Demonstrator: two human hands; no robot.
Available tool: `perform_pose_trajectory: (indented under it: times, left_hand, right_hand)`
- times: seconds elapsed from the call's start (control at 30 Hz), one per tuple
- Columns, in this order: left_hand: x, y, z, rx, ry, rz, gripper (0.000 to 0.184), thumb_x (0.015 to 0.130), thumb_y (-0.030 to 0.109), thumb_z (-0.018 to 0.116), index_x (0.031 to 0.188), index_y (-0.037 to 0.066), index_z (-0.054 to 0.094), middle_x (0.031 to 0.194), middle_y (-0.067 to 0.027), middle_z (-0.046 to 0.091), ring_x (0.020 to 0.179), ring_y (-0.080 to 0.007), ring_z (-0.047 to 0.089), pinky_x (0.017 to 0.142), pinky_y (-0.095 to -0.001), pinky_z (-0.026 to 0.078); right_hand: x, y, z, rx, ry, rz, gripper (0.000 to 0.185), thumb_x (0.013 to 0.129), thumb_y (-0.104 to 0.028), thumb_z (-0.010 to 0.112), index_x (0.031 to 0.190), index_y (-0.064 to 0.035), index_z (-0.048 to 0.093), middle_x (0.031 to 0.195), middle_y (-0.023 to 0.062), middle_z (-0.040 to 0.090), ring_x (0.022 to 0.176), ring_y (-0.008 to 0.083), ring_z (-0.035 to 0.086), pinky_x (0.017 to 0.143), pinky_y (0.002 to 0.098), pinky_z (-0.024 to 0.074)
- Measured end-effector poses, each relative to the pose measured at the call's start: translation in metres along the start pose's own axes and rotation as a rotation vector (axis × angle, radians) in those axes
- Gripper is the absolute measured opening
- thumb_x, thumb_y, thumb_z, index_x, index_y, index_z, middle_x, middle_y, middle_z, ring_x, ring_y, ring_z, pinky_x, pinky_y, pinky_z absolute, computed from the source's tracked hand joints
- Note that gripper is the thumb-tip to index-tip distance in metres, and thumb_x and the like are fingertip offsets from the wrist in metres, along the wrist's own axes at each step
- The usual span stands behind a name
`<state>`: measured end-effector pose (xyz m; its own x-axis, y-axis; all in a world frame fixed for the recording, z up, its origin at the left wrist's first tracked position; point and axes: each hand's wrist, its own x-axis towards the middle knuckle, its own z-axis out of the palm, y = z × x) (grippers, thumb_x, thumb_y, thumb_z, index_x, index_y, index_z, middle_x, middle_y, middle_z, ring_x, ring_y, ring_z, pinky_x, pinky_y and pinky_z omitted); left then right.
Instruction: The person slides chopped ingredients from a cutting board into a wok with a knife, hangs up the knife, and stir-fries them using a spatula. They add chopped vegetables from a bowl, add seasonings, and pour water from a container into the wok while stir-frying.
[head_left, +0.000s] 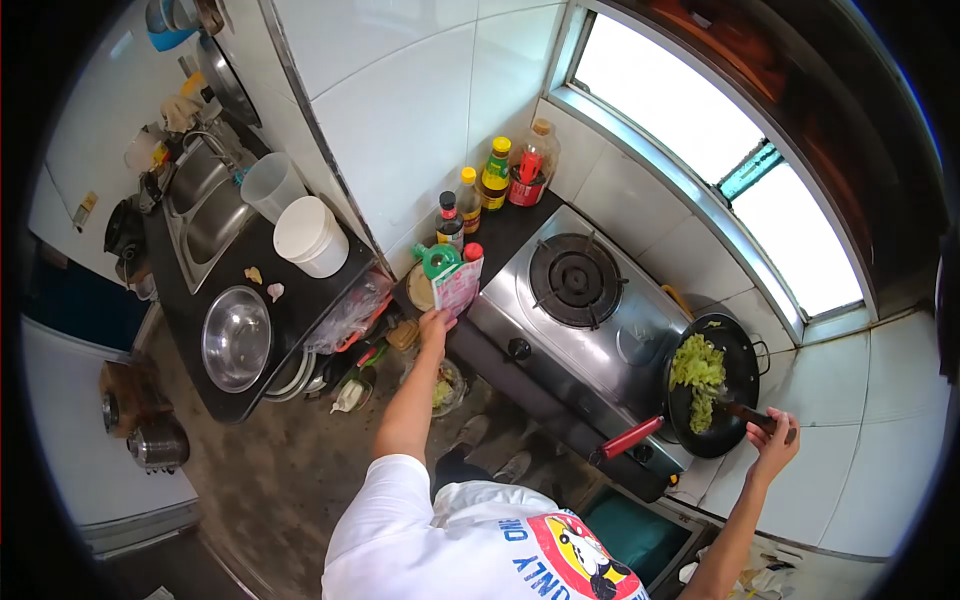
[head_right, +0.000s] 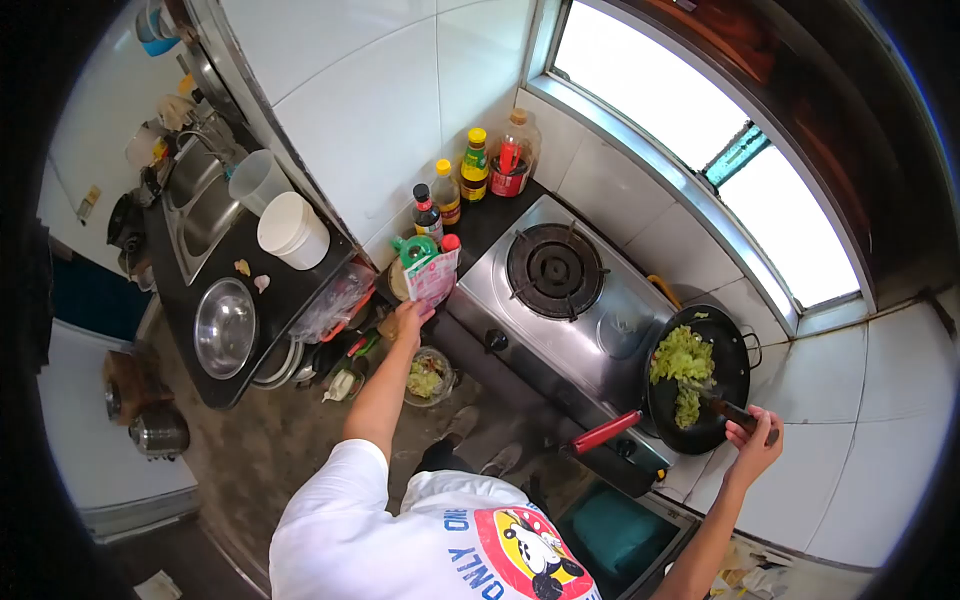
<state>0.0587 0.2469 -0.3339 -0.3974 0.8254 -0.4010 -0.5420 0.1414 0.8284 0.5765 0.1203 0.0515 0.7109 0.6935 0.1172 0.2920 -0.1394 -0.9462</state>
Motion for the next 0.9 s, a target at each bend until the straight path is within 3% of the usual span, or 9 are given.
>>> perform_pose_trajectory:
  times: [0.1,0.23,0.27,0.33,0.53,0.7,0.77,0.83,0.9]
  left_hand:
    - [0.01,-0.007,0.014,0.152,0.089,-0.059,0.022,0.083,0.007,0.059,0.103,0.003,0.067,0.095,-0.0045,0.065,0.088,-0.0148,0.06,0.073,-0.0331,0.051]
    - [0.031,-0.034,-0.009,0.743,0.079,0.191,0.03,0.075,0.005,0.064,0.105,0.004,0.069,0.079,-0.008,0.068,0.076,-0.0171,0.063,0.075,-0.0307,0.049]
    - [0.02,-0.023,-0.003,0.803,0.066,0.345,0.033,0.074,0.003,0.064,0.107,0.006,0.068,0.086,-0.0105,0.07,0.082,-0.0179,0.064,0.078,-0.0316,0.049]
    - [-0.001,-0.002,0.008,0.868,0.012,0.268,0.039,0.072,0.0,0.065,0.112,0.003,0.066,0.096,-0.0108,0.07,0.09,-0.0181,0.064,0.083,-0.0303,0.048]
    - [-0.01,-0.011,-0.008,0.78,-0.06,0.218,0.051,0.071,-0.009,0.061,0.121,0.001,0.059,0.109,-0.0126,0.065,0.099,-0.0208,0.061,0.089,-0.03,0.045]
    - [-0.02,-0.03,-0.042,0.62,-0.07,0.183,0.052,0.075,-0.01,0.058,0.126,0.003,0.056,0.118,-0.0144,0.061,0.107,-0.023,0.059,0.09,-0.0325,0.046]
    - [-0.048,-0.021,-0.043,0.648,-0.035,0.114,0.051,0.076,-0.009,0.058,0.126,0.003,0.056,0.119,-0.0145,0.06,0.108,-0.0237,0.058,0.089,-0.0333,0.047]
    - [-0.069,-0.023,-0.049,0.628,-0.019,0.081,0.045,0.079,-0.008,0.055,0.123,0.002,0.057,0.117,-0.0129,0.061,0.101,-0.0205,0.06,0.076,-0.0292,0.05]
    - [-0.089,-0.021,-0.053,0.639,0.002,0.045,0.042,0.081,-0.007,0.054,0.121,0.003,0.058,0.115,-0.0122,0.062,0.096,-0.0185,0.061,0.069,-0.027,0.051]
  right_hand:
    - [0.003,0.029,0.013,0.132,0.037,-0.056,0.021,0.093,-0.021,0.048,0.097,-0.0027,0.058,0.09,0.0109,0.064,0.058,0.0195,0.065,0.049,0.0232,0.0525]
    - [-0.005,0.071,0.004,0.056,-0.051,-0.061,0.018,0.092,-0.014,0.047,0.095,-0.0006,0.059,0.088,0.0092,0.064,0.061,0.0201,0.066,0.053,0.0264,0.055]
    - [-0.005,0.062,-0.006,0.008,-0.057,-0.056,0.018,0.092,-0.013,0.047,0.094,-0.0001,0.059,0.088,0.0096,0.064,0.061,0.02,0.066,0.053,0.0265,0.0551]
    - [-0.002,0.036,-0.029,-0.063,-0.064,-0.071,0.015,0.092,-0.009,0.048,0.089,0.0002,0.06,0.087,0.0093,0.063,0.059,0.0182,0.065,0.051,0.0247,0.0529]
    - [0.004,-0.008,-0.096,-0.263,-0.138,0.109,0.014,0.088,-0.008,0.048,0.084,0.0005,0.058,0.08,0.0099,0.063,0.053,0.0159,0.063,0.048,0.0243,0.0528]
    - [0.006,0.077,-0.078,0.072,0.105,0.145,0.015,0.087,-0.01,0.05,0.084,0.0003,0.059,0.08,0.0089,0.064,0.054,0.0171,0.065,0.046,0.0257,0.0529]
    - [0.009,0.105,-0.043,0.218,0.102,0.045,0.012,0.086,-0.008,0.051,0.087,-0.001,0.061,0.083,0.007,0.064,0.055,0.0179,0.065,0.049,0.0257,0.0531]
    - [0.0,0.086,-0.012,0.088,-0.028,-0.11,0.008,0.082,-0.003,0.054,0.086,-0.0005,0.061,0.083,0.0075,0.064,0.062,0.0182,0.065,0.057,0.026,0.0523]
    - [0.004,0.078,-0.009,-0.193,-0.253,-0.493,0.007,0.076,0.002,0.055,0.082,0.0012,0.058,0.081,0.0095,0.063,0.072,0.0176,0.063,0.066,0.0258,0.0499]
